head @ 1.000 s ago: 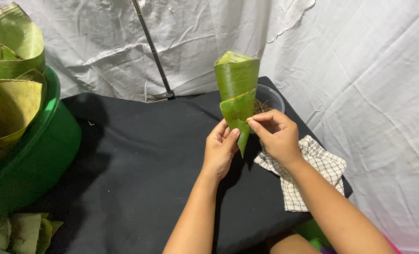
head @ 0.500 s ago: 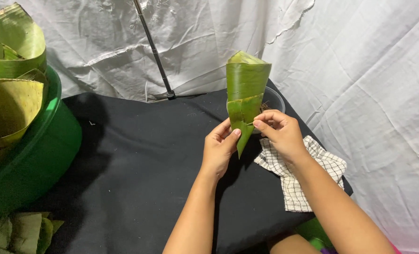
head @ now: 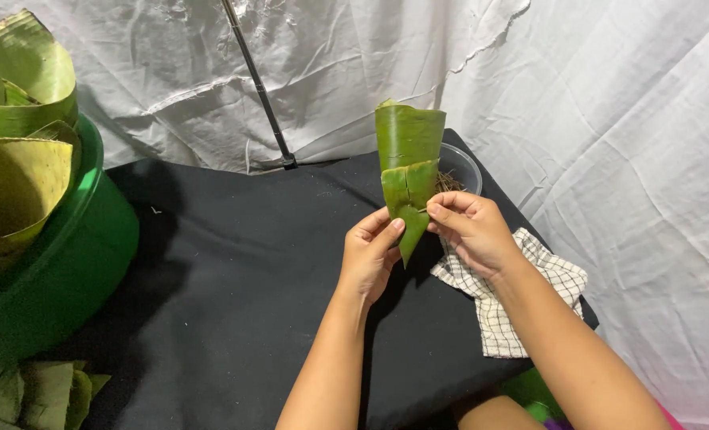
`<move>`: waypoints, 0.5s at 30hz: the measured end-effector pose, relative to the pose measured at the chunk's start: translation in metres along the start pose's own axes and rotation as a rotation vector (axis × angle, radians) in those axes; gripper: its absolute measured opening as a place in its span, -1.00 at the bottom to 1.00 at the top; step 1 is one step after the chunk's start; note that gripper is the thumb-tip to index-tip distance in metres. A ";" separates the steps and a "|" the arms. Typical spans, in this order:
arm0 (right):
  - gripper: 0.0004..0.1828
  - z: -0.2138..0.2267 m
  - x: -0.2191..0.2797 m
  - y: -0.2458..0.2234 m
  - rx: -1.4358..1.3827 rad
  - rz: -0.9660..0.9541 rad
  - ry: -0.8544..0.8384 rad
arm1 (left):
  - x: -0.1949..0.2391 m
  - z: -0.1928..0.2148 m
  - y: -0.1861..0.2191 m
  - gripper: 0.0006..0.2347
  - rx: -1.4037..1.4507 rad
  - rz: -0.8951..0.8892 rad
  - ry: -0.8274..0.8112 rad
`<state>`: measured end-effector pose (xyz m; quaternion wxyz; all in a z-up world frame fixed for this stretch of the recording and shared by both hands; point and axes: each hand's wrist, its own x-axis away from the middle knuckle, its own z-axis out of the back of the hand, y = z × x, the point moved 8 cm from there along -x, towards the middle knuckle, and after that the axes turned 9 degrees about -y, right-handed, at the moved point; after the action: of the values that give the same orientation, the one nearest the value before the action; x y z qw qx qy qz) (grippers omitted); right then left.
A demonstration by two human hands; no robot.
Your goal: The person is cleaning banana leaves with a cloth, folding them into cones, and securing them with small wooden sticks.
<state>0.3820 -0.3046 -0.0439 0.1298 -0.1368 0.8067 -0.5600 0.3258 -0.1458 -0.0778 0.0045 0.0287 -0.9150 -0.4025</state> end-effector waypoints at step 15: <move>-0.82 -0.008 0.006 -0.005 0.095 0.022 0.002 | 0.006 -0.007 0.006 -0.72 -0.017 -0.045 0.064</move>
<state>0.3734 -0.3013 -0.0369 0.1412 -0.1211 0.7808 -0.5965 0.3197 -0.1473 -0.0691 0.0249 0.0618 -0.9100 -0.4093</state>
